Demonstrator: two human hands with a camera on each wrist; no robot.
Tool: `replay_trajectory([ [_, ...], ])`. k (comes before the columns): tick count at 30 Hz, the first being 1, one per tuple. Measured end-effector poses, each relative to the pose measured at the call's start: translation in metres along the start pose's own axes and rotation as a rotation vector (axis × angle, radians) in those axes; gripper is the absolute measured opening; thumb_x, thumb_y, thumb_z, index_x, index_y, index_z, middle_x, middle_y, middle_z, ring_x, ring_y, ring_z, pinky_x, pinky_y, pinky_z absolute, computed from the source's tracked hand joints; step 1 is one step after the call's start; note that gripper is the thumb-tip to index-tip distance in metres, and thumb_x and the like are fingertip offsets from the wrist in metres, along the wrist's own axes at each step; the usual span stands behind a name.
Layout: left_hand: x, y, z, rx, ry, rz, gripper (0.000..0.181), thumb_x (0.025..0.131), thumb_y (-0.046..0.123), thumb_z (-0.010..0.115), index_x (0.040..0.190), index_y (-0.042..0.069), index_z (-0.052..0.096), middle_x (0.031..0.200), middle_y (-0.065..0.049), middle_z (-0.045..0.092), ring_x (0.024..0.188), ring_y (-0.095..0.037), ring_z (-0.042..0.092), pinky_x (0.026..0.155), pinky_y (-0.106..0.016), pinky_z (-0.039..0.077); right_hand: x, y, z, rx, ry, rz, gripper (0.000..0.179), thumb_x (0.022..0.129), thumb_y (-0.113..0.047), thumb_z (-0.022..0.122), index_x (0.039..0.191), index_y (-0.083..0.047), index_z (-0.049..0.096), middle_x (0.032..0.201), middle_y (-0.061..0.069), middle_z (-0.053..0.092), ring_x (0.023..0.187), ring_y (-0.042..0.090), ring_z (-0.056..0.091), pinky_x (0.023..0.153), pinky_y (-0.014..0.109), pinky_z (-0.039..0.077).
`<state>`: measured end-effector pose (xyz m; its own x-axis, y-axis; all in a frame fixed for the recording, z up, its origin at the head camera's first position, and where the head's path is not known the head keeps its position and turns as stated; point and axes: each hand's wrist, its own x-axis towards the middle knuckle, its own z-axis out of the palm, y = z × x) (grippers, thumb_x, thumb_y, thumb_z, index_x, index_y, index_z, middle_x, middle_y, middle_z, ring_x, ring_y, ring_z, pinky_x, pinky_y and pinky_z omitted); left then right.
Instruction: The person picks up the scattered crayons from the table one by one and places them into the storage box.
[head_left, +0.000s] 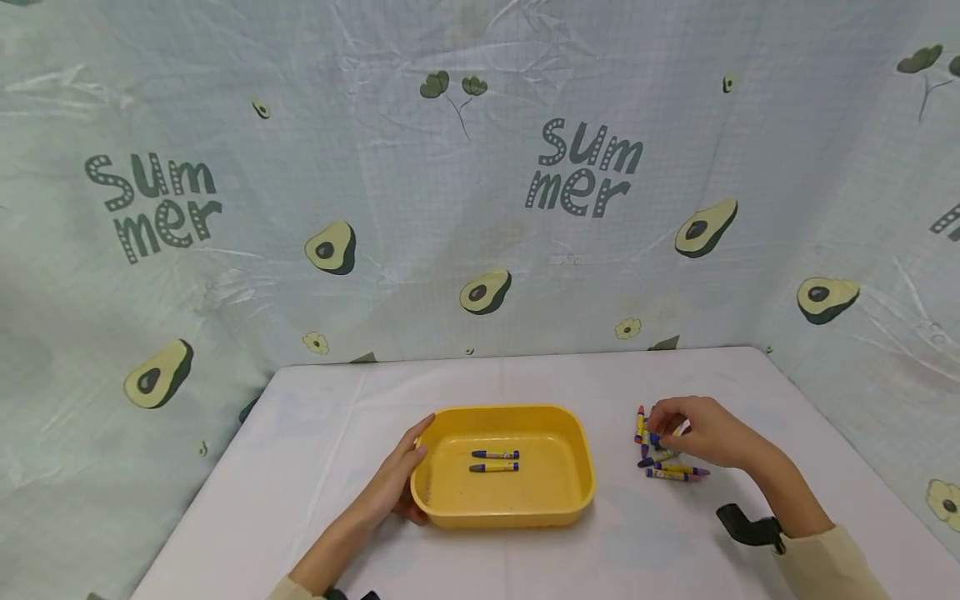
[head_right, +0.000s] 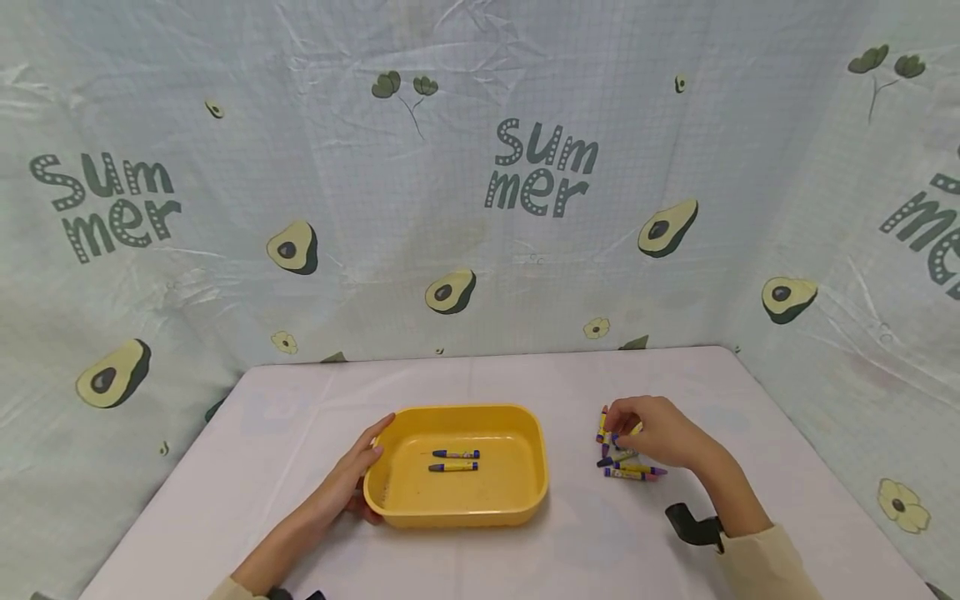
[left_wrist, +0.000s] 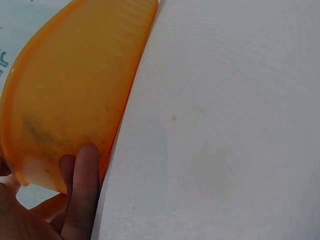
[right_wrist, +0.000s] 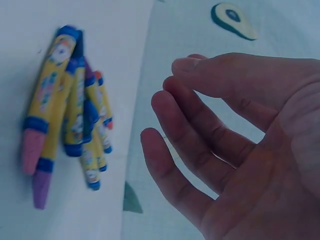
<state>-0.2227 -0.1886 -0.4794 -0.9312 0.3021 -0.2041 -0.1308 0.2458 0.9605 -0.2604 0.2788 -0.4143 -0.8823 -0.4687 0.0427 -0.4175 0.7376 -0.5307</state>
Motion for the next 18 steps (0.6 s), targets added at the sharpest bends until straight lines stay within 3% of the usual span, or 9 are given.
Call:
replay_trajectory([
  [6,-0.002,0.001,0.0,-0.002,0.003,0.008,0.047,0.103,0.046,0.03,0.149,0.048,0.017,0.107,-0.023,0.061,0.056,-0.022,0.06,0.052,-0.041,0.059,0.003,0.014,0.009,-0.049,-0.008,0.028,0.017,0.08,-0.003,0.07,0.093,-0.015,0.067,0.093,-0.003,0.068,0.089,0.016,0.061,0.072,0.026,0.052],
  [11,-0.003,-0.001,0.001,-0.02,-0.003,0.027,0.047,0.104,0.042,0.031,0.15,0.045,0.018,0.134,-0.028,0.046,0.055,-0.023,0.06,0.051,-0.041,0.058,0.006,0.022,0.016,-0.064,-0.033,0.044,0.024,0.079,0.002,0.065,0.093,-0.017,0.067,0.092,-0.006,0.066,0.089,0.014,0.059,0.074,0.029,0.052],
  [13,-0.003,-0.001,0.001,-0.022,-0.004,0.035,0.048,0.104,0.041,0.031,0.15,0.043,0.018,0.133,-0.03,0.045,0.055,-0.022,0.06,0.051,-0.041,0.058,0.006,0.024,0.019,-0.064,-0.038,0.039,0.026,0.078,0.004,0.065,0.092,-0.017,0.067,0.091,-0.006,0.066,0.088,0.014,0.059,0.074,0.029,0.052],
  [18,-0.002,-0.002,0.001,-0.012,-0.018,0.043,0.047,0.105,0.042,0.029,0.15,0.045,0.017,0.106,-0.026,0.058,0.056,-0.022,0.061,0.052,-0.04,0.059,0.006,0.025,0.023,-0.05,-0.046,0.064,0.028,0.075,0.006,0.065,0.089,-0.019,0.067,0.09,-0.007,0.065,0.088,0.014,0.058,0.075,0.032,0.052],
])
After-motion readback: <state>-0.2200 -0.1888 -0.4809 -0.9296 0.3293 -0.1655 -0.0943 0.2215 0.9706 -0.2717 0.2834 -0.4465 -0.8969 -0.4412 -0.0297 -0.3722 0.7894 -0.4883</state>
